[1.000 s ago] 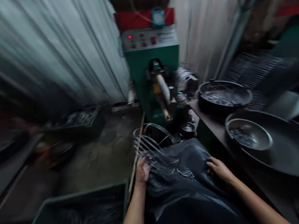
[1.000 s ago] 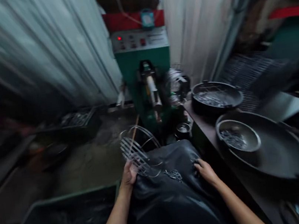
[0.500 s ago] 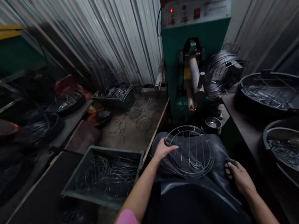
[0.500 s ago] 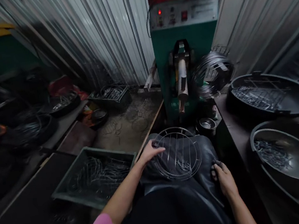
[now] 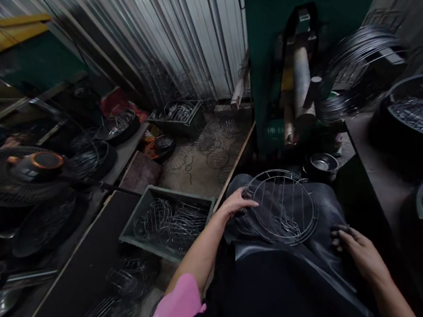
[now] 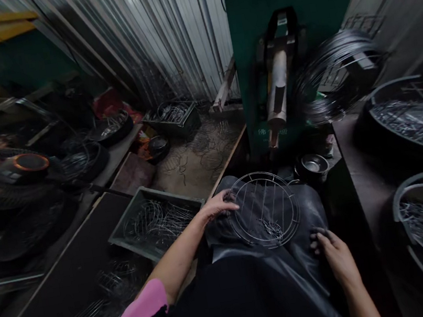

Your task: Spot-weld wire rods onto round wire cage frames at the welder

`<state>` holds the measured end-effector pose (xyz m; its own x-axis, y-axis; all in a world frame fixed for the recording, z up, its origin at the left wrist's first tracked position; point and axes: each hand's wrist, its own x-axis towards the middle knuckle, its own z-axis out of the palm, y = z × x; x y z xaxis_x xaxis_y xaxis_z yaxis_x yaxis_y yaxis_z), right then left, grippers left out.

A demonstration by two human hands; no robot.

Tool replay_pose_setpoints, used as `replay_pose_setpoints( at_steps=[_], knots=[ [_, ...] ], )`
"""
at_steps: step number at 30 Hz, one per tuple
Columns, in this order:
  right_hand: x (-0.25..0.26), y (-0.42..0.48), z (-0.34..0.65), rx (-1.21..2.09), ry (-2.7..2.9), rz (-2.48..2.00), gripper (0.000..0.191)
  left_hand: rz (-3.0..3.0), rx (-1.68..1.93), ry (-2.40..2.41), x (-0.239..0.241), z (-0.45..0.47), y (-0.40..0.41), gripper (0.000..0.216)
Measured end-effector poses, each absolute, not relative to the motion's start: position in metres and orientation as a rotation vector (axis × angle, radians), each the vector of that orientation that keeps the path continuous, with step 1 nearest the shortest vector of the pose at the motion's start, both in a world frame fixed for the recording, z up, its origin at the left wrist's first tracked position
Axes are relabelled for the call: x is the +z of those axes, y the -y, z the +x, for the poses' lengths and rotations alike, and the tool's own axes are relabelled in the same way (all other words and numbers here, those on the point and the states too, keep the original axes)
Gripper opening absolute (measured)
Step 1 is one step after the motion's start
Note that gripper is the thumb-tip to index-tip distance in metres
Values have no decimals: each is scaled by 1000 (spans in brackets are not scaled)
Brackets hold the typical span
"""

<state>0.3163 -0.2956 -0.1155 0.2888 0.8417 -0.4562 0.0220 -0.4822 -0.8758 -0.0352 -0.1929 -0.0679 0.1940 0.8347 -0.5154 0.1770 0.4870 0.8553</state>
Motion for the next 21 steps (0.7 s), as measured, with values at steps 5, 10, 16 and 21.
replay_pose_setpoints(
  at_steps=[5,10,16,21],
  knots=[
    [-115,294,307,1294,754,-1793,49,949,534,-1388,-72,-30,196,83],
    [-118,294,312,1285,733,-1756,48,1351,798,-1348,-47,-22,198,79],
    [-120,296,312,1282,689,-1714,47,1847,1062,-1298,-19,-22,163,76],
    [-117,298,310,1254,645,-1678,43,2066,1054,-1269,-32,-28,125,66]
  ],
)
